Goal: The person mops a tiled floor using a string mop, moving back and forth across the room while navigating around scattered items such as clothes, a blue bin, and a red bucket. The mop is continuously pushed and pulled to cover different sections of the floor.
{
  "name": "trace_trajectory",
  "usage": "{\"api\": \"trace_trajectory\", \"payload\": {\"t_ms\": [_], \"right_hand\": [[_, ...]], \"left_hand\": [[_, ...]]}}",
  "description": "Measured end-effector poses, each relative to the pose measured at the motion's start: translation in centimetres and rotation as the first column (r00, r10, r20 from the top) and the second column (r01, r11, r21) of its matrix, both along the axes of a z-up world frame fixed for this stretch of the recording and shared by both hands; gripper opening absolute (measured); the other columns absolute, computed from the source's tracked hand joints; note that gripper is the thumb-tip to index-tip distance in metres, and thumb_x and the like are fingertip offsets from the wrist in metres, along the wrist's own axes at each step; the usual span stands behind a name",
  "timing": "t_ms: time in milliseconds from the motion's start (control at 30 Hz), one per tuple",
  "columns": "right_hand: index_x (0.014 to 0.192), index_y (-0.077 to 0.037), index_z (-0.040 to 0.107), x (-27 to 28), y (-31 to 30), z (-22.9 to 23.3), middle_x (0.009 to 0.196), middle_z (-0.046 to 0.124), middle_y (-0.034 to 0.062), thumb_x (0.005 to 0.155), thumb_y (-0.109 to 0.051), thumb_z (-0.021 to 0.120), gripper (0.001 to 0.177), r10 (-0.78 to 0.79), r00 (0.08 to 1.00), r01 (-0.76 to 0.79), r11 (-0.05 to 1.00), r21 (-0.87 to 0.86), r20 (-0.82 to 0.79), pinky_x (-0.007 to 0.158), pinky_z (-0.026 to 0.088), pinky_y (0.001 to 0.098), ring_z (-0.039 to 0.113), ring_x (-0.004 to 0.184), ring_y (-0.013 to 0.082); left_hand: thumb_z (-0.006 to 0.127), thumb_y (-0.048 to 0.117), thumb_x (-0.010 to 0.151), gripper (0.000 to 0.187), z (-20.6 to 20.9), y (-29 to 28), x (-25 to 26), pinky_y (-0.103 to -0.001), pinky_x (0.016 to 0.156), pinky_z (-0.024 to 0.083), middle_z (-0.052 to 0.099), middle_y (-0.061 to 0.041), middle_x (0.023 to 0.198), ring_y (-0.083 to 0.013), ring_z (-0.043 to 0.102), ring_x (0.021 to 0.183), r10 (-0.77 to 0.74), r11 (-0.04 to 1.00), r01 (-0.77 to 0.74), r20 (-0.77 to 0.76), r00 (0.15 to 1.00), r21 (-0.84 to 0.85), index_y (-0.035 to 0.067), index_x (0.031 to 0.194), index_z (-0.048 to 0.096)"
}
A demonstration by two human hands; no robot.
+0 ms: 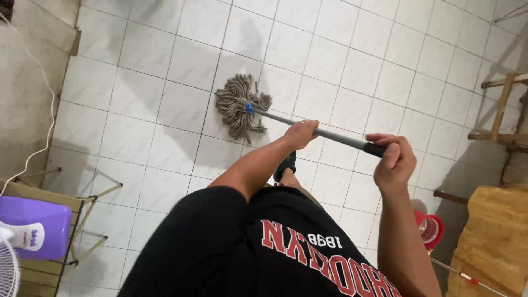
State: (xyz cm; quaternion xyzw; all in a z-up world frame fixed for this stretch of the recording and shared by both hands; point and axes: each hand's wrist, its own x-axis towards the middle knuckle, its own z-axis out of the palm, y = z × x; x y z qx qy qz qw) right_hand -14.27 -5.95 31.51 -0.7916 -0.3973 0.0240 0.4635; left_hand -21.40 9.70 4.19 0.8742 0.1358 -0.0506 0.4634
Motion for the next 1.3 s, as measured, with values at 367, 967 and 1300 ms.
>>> {"api": "trace_trajectory", "payload": {"t_ms": [367,967,1300], "right_hand": [[0.089,-0.007,0.067,-7.6,8.1,-5.4,0.119,0.074,0.0128,0.095,-0.031,0.046,0.032,0.089,0.303,-0.142,0.989,0.048,-0.949,0.083,0.048,0.0308,0.065,0.102,0.0202],[0.061,-0.008,0.039,-4.0,-2.9,-3.7,0.061,0.040,0.0149,0.093,-0.011,0.053,0.035,0.310,0.646,-0.013,0.918,0.396,-0.698,0.109,0.045,0.0541,0.056,0.085,0.0354],[0.055,-0.011,0.038,-7.9,0.2,-4.7,0.056,0.038,0.0129,0.082,-0.012,0.061,0.036,0.390,0.407,0.029,0.898,0.439,-0.826,0.083,0.045,0.0477,0.048,0.070,0.0340]], "left_hand": [[0.059,0.031,0.094,0.021,-7.4,5.5,-18.8,-0.050,0.091,0.057,0.069,-0.015,0.103,-0.0372,0.070,0.107,0.264,0.964,-0.263,-0.321,0.910,0.046,0.013,0.106,0.060],[0.064,0.022,0.093,0.015,1.3,-1.1,-6.3,-0.050,0.092,0.057,0.069,-0.015,0.095,-0.0387,0.071,0.103,0.130,0.986,-0.122,0.060,0.990,-0.117,0.010,0.100,0.057],[0.066,0.015,0.090,0.013,-2.4,-1.4,-16.2,-0.053,0.091,0.056,0.070,-0.019,0.094,-0.0423,0.070,0.100,0.217,0.976,-0.218,-0.033,0.976,-0.004,0.007,0.098,0.059]]}}
